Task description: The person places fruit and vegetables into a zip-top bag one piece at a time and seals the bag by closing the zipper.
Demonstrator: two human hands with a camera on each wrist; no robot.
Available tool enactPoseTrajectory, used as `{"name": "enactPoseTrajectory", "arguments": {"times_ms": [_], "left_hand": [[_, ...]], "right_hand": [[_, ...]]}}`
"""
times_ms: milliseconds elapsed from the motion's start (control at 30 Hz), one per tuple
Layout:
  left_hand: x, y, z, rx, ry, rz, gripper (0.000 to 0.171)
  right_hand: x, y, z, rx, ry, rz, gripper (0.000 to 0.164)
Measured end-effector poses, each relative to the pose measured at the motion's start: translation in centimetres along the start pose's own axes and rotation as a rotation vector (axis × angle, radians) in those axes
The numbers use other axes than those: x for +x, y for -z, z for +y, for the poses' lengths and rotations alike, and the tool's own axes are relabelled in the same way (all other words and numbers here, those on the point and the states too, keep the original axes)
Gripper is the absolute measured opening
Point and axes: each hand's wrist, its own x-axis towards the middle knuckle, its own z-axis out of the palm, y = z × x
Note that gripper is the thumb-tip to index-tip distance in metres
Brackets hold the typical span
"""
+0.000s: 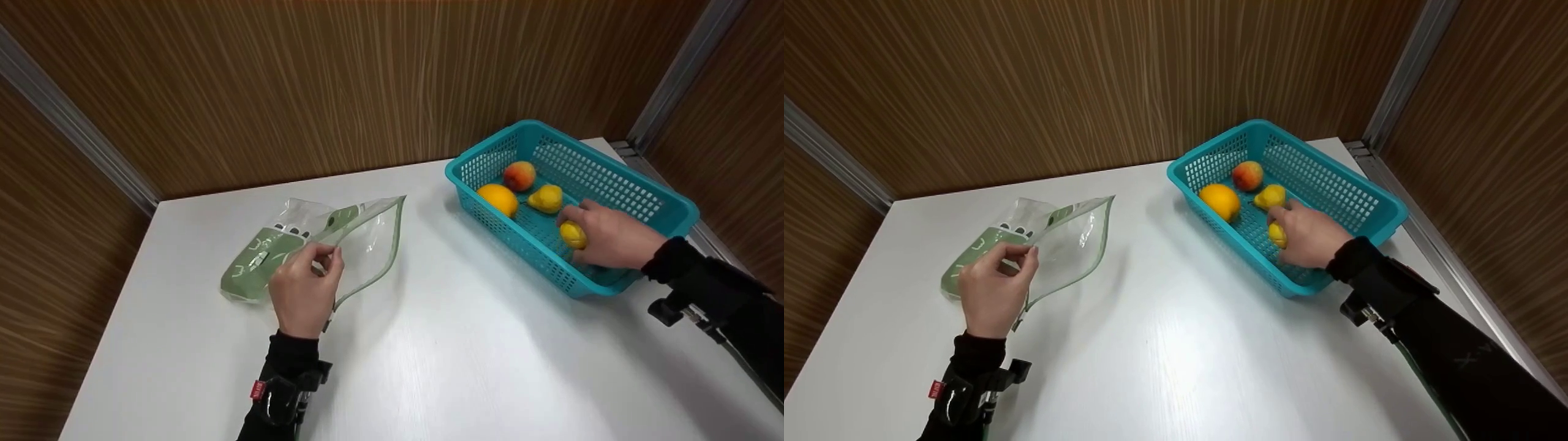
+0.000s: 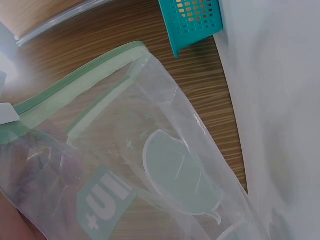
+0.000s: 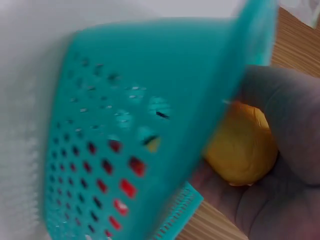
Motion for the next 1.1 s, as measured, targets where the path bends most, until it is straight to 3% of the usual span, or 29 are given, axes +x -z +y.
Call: {"name": "enactPoseTrajectory", "arguments": {"times_ms": [300, 600, 800, 1100], "left_hand": [[0.0, 0.0, 0.0, 0.002, 0.000, -0.002, 0.007], [0.1, 0.0, 0.2, 0.005, 0.002, -0.012, 0.008], [0.1, 0.2, 0.2, 0.013, -0.003, -0.003, 0.009], [0.2, 0.2, 0.1, 0.011, -0.004, -0.013, 0.009]], "right_hand": [[-0.8, 1.4, -2.0, 0.050, 0.029, 0.119, 0.056], [-1.3, 1.3, -6.0, 0.112, 0.096, 0.200, 0.050], [-0.9, 0.7, -9.0, 0.176, 0.172, 0.224, 0.049], [0.7, -1.0, -13.2, 0.272, 0.204, 0.261, 0.052]]}}
